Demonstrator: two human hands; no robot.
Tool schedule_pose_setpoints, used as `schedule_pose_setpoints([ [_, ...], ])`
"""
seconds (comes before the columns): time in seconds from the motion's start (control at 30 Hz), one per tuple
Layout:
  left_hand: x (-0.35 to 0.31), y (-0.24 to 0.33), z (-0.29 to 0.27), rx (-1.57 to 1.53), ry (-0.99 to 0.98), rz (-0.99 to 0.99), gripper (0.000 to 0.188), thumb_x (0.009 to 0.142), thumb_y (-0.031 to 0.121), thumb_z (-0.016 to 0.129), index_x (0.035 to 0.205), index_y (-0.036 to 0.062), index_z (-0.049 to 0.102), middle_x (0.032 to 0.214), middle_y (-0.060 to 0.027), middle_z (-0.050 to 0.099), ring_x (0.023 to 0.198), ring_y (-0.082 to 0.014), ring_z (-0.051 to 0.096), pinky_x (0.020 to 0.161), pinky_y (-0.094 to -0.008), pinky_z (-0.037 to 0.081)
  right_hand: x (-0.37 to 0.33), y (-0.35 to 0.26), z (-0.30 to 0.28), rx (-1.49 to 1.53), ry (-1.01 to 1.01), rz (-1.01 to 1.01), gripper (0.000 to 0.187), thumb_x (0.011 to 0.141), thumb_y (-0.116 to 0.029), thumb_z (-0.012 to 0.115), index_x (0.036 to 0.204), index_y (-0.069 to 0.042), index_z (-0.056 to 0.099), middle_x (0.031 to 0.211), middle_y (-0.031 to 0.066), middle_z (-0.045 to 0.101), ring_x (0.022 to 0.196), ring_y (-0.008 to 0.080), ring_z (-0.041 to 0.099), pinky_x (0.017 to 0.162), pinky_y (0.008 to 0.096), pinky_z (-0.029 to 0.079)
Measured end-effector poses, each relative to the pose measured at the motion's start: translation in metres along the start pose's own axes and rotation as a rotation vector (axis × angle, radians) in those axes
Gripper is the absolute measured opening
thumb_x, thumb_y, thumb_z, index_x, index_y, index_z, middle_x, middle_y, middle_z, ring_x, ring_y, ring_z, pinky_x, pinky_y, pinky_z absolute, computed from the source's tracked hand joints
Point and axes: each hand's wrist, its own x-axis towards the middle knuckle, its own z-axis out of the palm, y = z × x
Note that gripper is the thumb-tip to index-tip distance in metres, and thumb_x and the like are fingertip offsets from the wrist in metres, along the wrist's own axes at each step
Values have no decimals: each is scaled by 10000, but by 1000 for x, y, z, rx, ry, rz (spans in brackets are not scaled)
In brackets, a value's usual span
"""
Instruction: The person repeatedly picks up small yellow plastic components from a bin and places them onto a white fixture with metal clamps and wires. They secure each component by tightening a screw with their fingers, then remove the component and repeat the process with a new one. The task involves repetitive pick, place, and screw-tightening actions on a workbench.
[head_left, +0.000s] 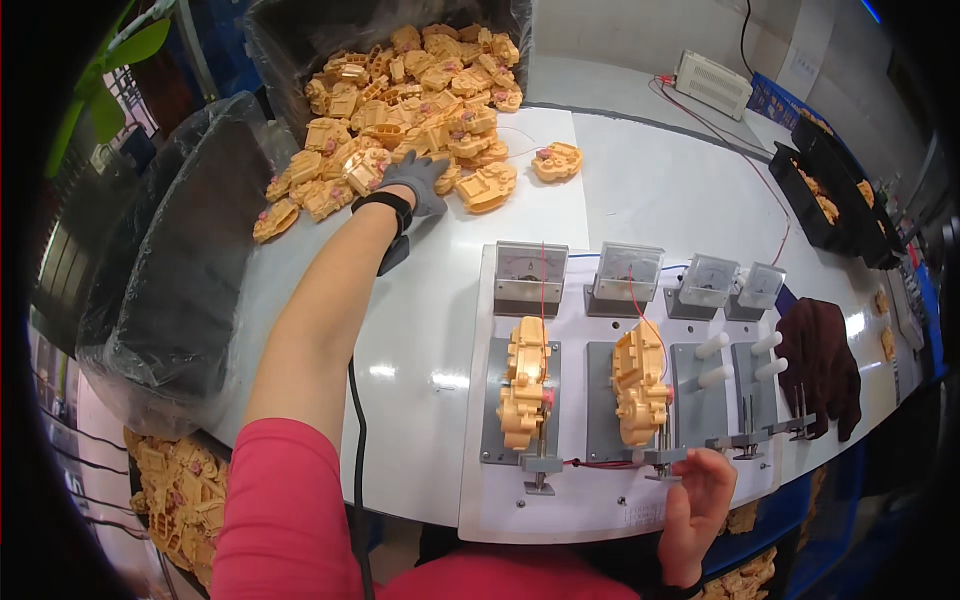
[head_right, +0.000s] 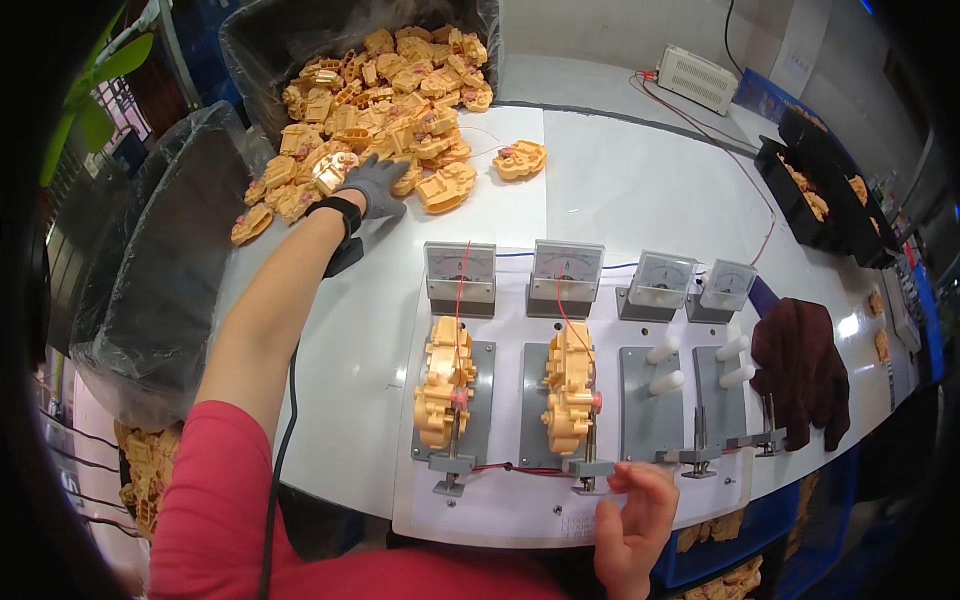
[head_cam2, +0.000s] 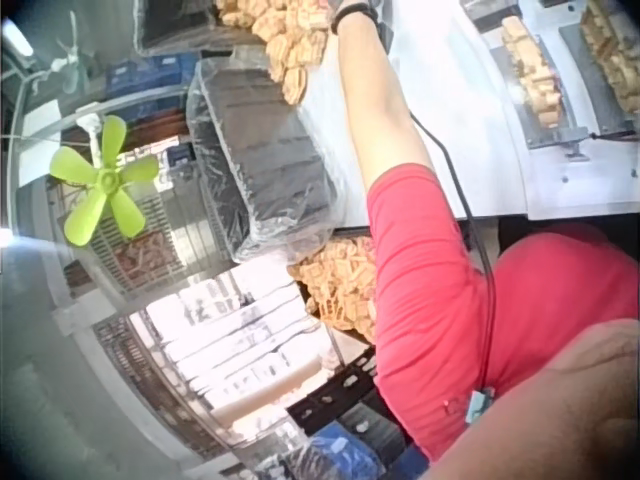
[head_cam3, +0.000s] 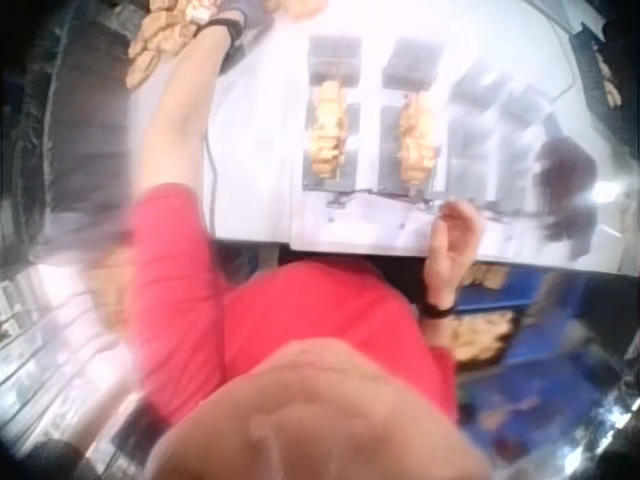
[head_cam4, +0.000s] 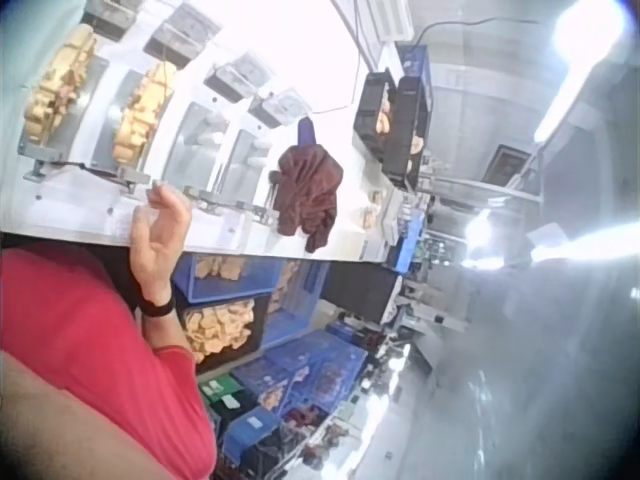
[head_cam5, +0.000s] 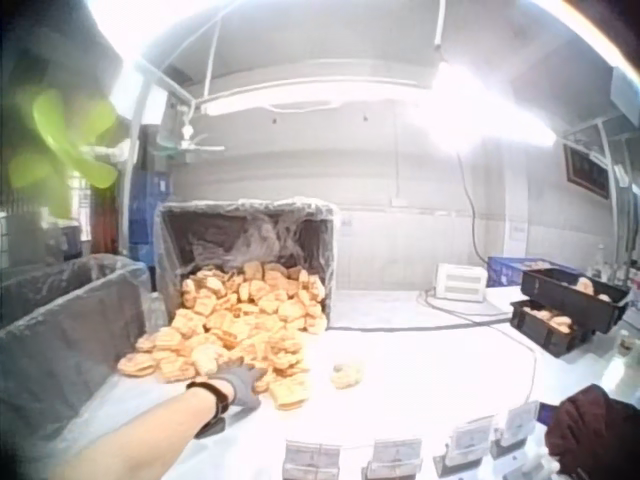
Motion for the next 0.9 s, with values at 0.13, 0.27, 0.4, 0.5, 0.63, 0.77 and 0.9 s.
schedule_pose_setpoints([
  [0.13,-21,15,12,-104,69,59,819,742,461,700,1443,139,429,1416,-147,516,1336,-314,466,1086,-437,406,0,2,-1,-32,-24,-32,479,808,38,566,1274,4,460,1221,139,498,1028,207,521,954,335,428],
  [0.27,-88,30,19,-41,177,65,713,769,490,702,1343,113,509,1210,-174,608,1140,-332,600,949,-419,496,0,-1,2,-29,-19,-54,461,801,52,598,1245,5,483,1196,146,508,1007,213,526,932,336,436],
  [0.4,-132,33,36,-45,243,42,566,816,289,693,1340,183,507,1159,-146,591,1092,-341,588,921,-446,511,4,-2,2,-32,-61,-72,445,811,75,592,1240,10,496,1204,141,507,1015,213,536,944,334,439],
  [0.5,-155,26,41,-170,189,36,567,819,245,687,1350,192,494,1207,-140,573,1103,-330,592,915,-444,523,5,1,1,-3,-87,-102,439,828,82,592,1251,10,499,1212,134,515,1039,207,548,963,335,442],
  [0.63,-182,-17,36,-995,47,-76,574,824,213,652,1368,191,473,1341,-141,533,1182,-291,579,895,-436,545,7,0,-1,109,-83,-70,410,880,62,587,1274,9,488,1229,127,534,1067,196,553,987,339,437],
  [0.77,-238,-24,-8,-1977,25,-25,535,870,146,605,1389,158,475,1295,-93,552,1164,-229,576,920,-415,550,4,-4,-5,215,-27,-89,377,920,41,571,1285,8,478,1239,123,546,1087,189,556,1010,337,427],
  [0.9,-276,-19,-40,-2327,-190,280,430,938,124,553,1367,114,515,1273,-109,564,1121,-253,578,886,-374,557,2,-5,-17,147,80,-171,377,935,29,564,1300,3,474,1225,110,537,1069,168,537,1001,316,417],
])
